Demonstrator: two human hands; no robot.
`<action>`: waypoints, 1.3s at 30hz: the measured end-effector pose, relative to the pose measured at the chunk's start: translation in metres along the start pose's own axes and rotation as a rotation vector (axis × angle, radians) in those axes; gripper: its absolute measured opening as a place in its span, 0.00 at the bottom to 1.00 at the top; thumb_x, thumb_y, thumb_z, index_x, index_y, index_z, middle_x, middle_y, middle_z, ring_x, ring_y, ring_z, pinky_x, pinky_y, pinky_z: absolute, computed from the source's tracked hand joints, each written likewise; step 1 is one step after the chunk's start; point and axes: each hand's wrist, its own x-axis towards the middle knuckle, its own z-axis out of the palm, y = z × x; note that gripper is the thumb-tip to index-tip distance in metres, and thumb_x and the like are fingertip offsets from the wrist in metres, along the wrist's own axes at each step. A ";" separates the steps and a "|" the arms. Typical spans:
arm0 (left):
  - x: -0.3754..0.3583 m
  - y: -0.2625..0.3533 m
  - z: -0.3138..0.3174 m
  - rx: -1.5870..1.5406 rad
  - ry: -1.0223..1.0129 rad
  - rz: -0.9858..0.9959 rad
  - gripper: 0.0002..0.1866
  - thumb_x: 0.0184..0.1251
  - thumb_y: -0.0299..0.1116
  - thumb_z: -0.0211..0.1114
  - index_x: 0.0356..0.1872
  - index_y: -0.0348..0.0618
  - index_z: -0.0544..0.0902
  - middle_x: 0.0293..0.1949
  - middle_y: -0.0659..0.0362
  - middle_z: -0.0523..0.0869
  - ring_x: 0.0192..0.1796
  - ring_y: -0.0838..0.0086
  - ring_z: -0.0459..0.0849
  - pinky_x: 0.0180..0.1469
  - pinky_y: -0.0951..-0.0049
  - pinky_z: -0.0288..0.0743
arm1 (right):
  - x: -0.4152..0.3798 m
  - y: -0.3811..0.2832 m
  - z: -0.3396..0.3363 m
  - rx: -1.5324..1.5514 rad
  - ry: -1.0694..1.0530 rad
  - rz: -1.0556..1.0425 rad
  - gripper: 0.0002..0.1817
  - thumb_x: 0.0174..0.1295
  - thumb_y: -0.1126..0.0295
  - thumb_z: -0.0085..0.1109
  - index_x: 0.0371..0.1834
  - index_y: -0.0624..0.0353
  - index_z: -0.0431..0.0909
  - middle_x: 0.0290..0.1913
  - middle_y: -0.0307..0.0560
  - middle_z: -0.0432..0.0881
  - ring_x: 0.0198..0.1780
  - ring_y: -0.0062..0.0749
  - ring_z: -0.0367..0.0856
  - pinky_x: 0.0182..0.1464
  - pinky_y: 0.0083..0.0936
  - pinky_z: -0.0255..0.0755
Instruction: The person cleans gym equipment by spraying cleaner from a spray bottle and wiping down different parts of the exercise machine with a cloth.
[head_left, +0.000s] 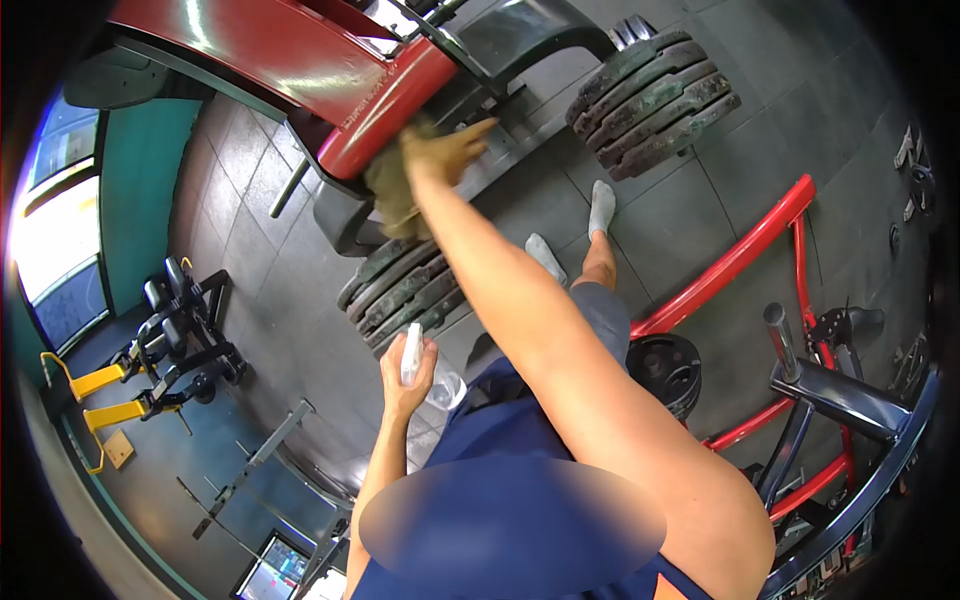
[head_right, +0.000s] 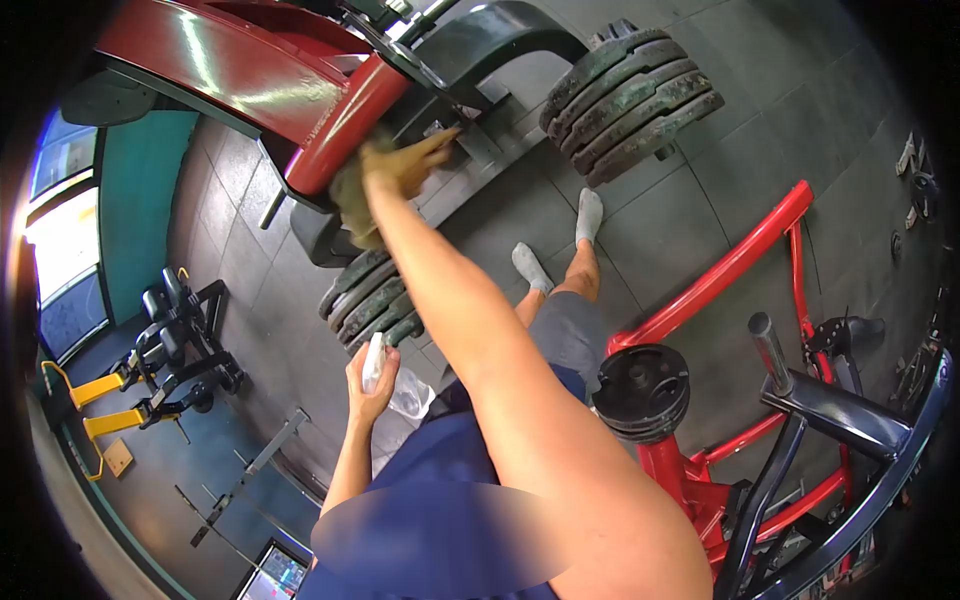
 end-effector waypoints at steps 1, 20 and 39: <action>0.000 -0.003 0.000 -0.034 0.025 -0.029 0.06 0.64 0.29 0.68 0.31 0.37 0.84 0.25 0.53 0.79 0.27 0.65 0.79 0.34 0.66 0.73 | 0.021 -0.011 -0.011 0.052 0.101 -0.054 0.76 0.39 0.53 0.85 0.83 0.58 0.33 0.76 0.59 0.56 0.69 0.57 0.71 0.65 0.51 0.74; 0.014 0.002 -0.013 -0.034 0.037 0.011 0.07 0.65 0.30 0.68 0.32 0.37 0.84 0.25 0.55 0.80 0.27 0.68 0.79 0.34 0.67 0.73 | -0.019 0.027 -0.116 0.302 -0.134 -0.939 0.20 0.70 0.59 0.58 0.52 0.67 0.81 0.46 0.61 0.85 0.48 0.64 0.80 0.53 0.50 0.72; 0.020 0.019 -0.002 -0.015 0.079 0.182 0.05 0.69 0.29 0.67 0.36 0.38 0.82 0.27 0.63 0.81 0.30 0.82 0.76 0.35 0.76 0.71 | -0.032 0.091 -0.010 0.719 -0.872 -0.194 0.16 0.71 0.65 0.56 0.58 0.59 0.81 0.50 0.50 0.84 0.52 0.34 0.80 0.58 0.32 0.73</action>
